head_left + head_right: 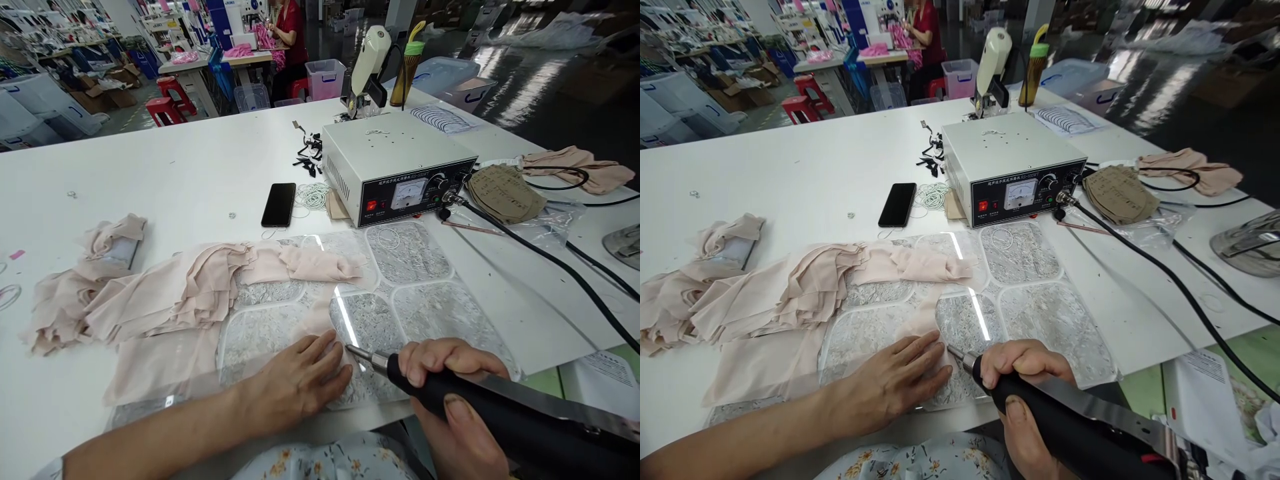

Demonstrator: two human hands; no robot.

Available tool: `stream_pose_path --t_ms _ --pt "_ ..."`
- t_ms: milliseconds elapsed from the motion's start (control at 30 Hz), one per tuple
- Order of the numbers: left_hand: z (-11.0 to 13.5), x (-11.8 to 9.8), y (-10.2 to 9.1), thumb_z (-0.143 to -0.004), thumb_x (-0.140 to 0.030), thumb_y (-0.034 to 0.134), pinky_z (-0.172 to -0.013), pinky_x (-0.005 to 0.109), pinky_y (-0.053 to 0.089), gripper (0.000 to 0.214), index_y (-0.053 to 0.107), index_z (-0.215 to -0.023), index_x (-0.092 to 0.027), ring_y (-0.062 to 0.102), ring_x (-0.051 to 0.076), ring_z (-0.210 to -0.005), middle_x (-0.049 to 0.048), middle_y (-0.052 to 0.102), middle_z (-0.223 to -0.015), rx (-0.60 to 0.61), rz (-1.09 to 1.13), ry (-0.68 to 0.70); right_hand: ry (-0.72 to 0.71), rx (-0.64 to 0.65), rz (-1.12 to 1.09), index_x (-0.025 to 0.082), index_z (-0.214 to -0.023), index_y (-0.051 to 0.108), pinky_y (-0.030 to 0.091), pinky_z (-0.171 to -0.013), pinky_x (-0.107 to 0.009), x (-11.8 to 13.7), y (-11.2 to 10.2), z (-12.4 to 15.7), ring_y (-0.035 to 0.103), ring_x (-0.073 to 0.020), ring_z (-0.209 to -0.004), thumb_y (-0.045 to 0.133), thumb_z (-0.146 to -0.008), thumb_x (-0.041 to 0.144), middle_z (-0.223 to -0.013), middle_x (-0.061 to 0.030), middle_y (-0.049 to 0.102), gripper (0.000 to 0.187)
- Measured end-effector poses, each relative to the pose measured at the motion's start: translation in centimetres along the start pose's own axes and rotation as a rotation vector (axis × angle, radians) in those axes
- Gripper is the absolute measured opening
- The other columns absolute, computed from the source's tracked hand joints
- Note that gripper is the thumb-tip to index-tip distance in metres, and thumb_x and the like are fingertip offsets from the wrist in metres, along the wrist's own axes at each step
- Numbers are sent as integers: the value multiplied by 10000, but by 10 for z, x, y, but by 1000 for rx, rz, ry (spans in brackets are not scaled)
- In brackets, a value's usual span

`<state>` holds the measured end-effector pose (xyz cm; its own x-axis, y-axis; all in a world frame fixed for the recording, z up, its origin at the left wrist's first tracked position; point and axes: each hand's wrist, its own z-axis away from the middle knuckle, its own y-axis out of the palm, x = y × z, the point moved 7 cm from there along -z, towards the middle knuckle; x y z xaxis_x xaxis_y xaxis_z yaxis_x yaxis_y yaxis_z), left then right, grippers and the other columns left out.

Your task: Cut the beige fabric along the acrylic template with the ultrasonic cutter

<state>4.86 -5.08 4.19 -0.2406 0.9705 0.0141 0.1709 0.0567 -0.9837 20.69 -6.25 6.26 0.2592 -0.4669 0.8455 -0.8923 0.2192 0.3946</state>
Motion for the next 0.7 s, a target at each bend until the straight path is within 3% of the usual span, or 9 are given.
stream_pose_path --t_ms 267,500,700 --pt "-1 1 -2 -933 -144 500 -875 404 484 256 571 -1175 -102 561 334 -1158 161 612 -1160 -27 19 -4 9 18 30 238 -933 508 530 -615 -336 -6 -1 1 509 -124 -647 537 -876 219 -797 -3 472 67" --pt "1 0 1 -936 -156 495 -884 410 479 258 567 -1181 -121 557 326 -1156 158 600 -1174 -23 -1 -16 30 118 44 231 -881 466 526 -640 -372 -11 -2 1 530 -141 -684 501 -893 183 -812 -5 467 60" --pt "3 0 2 -926 -152 506 -891 432 476 279 561 -1198 -123 549 341 -1158 155 590 -1186 -28 -6 -27 21 92 35 237 -928 480 520 -644 -357 -11 -1 2 525 -132 -687 503 -888 191 -828 -5 476 65"
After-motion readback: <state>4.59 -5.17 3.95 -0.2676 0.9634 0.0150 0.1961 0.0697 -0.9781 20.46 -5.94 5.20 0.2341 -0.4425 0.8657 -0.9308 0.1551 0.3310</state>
